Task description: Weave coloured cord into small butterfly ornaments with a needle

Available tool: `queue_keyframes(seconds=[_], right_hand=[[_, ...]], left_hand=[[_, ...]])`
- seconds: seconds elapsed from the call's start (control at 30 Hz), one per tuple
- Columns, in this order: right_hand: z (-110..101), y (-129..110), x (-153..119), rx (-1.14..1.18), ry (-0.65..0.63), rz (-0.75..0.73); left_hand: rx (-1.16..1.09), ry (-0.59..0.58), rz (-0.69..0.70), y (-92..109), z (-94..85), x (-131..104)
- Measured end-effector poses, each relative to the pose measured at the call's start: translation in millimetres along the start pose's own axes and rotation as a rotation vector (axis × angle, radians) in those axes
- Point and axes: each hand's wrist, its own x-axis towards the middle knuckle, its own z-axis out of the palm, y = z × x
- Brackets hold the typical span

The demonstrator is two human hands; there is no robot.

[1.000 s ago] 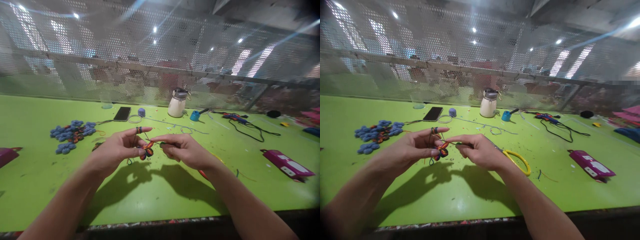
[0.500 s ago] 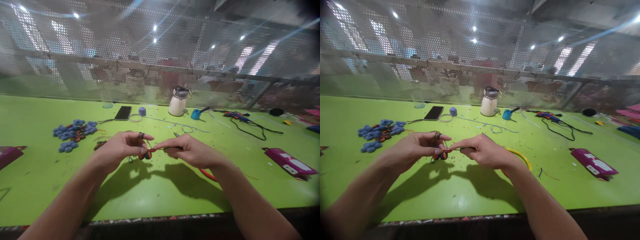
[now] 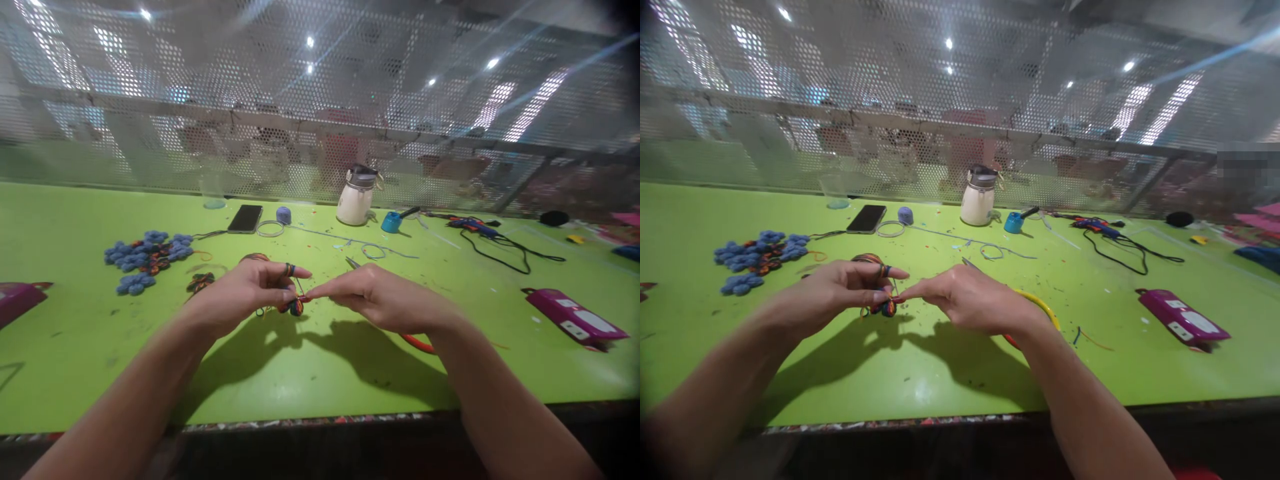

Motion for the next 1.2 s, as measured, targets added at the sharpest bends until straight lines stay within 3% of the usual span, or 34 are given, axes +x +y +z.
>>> queue_keyframes(seconds=[0.37,0.5,0.63,0.77,0.9,1.03,1.1,1.2], right_hand=[[14,-11,-2,-0.444,0.046,0.084],[20,-11,2,-0.467,0.101,0.115],[30,-3,14,-0.135,0.182,0.173],[47,3,29,0.565,0.324,0.381],[65,-5,39,1.163,0.509,0.445],[75,-16,43,1.354,0.675,0.383],[77,-17,43,1.322,0.724,0.349],[76,-12,40,1.152,0.743,0.297]], left_hand=[[0.018,0.061,0.013,-3,0.0,4],[0.087,0.133,0.043,-5,3.6,7],[0.404,0.333,0.204,-9,9.7,10],[0.67,0.523,0.467,-17,15.8,14],[0.683,0.659,0.644,-23,21.7,17],[0.505,0.757,0.672,-22,27.2,19],[0.239,0.683,0.551,-20,26.7,20],[-0.205,0.48,0.314,-14,20.3,19]])
